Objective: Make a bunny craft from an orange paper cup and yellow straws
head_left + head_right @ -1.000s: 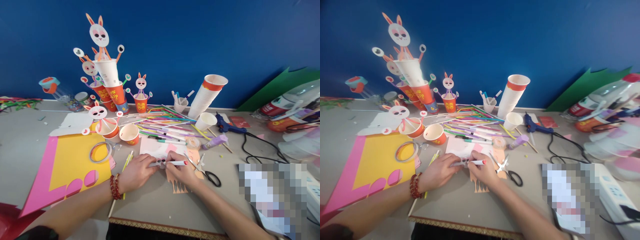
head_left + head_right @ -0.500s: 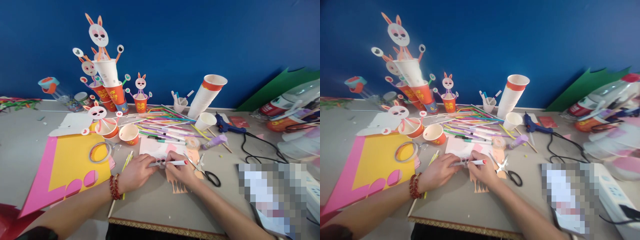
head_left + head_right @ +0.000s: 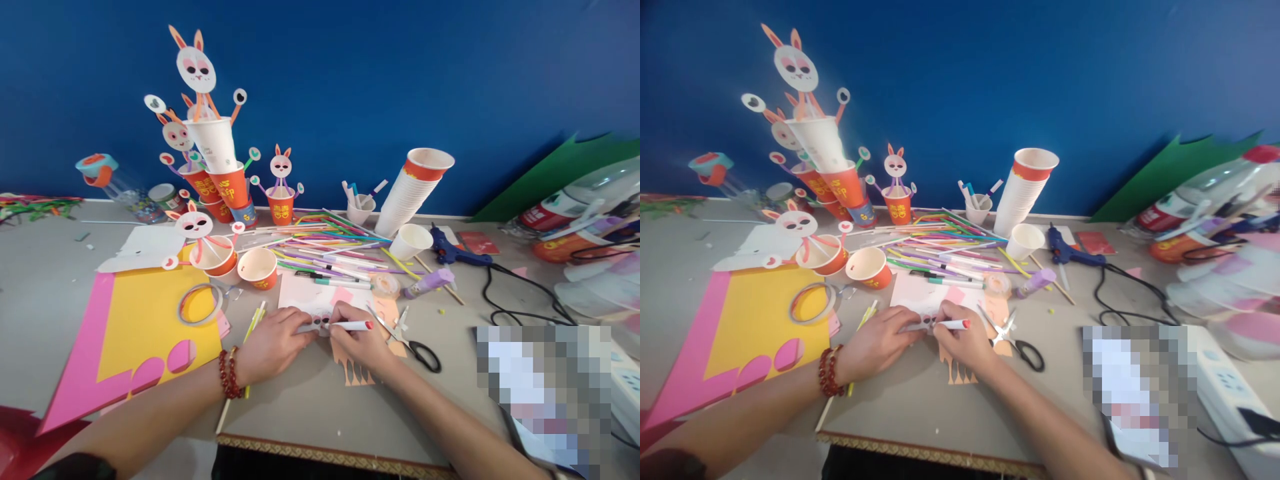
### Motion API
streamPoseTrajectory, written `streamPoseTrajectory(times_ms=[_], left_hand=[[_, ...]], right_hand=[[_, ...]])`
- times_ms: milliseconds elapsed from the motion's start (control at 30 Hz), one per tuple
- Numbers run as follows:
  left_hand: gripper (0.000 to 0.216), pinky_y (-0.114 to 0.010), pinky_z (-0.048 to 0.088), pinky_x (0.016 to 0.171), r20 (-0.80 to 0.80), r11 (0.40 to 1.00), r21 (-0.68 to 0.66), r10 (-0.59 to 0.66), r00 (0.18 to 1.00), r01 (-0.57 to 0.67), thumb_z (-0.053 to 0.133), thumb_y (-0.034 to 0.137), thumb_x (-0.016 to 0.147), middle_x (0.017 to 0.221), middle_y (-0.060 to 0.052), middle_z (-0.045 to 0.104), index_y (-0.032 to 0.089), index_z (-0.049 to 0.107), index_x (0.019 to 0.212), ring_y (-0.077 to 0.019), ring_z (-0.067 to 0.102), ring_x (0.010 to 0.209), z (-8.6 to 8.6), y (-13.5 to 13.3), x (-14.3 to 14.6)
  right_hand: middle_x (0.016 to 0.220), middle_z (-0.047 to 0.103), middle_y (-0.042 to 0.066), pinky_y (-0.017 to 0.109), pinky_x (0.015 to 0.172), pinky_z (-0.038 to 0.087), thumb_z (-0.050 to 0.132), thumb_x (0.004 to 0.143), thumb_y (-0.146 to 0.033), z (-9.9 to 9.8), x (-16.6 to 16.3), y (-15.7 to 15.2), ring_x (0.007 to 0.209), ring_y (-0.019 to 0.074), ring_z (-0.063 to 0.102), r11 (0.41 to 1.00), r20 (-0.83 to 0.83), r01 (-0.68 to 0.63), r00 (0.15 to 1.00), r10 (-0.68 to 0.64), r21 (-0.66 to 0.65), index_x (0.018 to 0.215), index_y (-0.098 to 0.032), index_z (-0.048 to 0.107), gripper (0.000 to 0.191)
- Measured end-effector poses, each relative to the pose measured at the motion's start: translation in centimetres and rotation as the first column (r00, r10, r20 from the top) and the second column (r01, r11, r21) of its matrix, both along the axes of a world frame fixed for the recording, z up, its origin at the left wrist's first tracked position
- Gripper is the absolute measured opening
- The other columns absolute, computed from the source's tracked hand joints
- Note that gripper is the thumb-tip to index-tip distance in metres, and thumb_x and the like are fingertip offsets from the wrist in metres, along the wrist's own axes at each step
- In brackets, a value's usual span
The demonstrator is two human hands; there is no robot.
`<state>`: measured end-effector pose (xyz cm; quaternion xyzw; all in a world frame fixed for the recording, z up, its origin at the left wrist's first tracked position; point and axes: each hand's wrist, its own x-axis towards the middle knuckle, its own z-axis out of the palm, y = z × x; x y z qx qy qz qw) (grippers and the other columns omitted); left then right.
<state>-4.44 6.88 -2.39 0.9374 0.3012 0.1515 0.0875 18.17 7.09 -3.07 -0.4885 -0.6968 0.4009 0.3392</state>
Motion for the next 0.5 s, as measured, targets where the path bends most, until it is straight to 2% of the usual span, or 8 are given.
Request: streamPoseTrajectory(times_ms=[500], left_hand=[[0.025, -0.041, 0.054, 0.084, 0.004, 1.000, -0.001, -0.005, 1.000, 0.005, 0.049, 0.017, 0.098, 0.115, -0.011, 0.065, 0.020, 0.068, 0.113, -0.0256, 0.060, 0.103, 0.04, 0.03, -0.02]], right_hand=[[0.057, 0.049, -0.004, 0.022, 0.052, 0.029, 0.048, 0.075, -0.017, 0.03, -0.06, 0.00, 0.054, 0.0122, 0.041, 1.000, 0.014, 0.002, 1.000, -0.002, 0.019, 0.066, -0.020, 0.050, 0.010]])
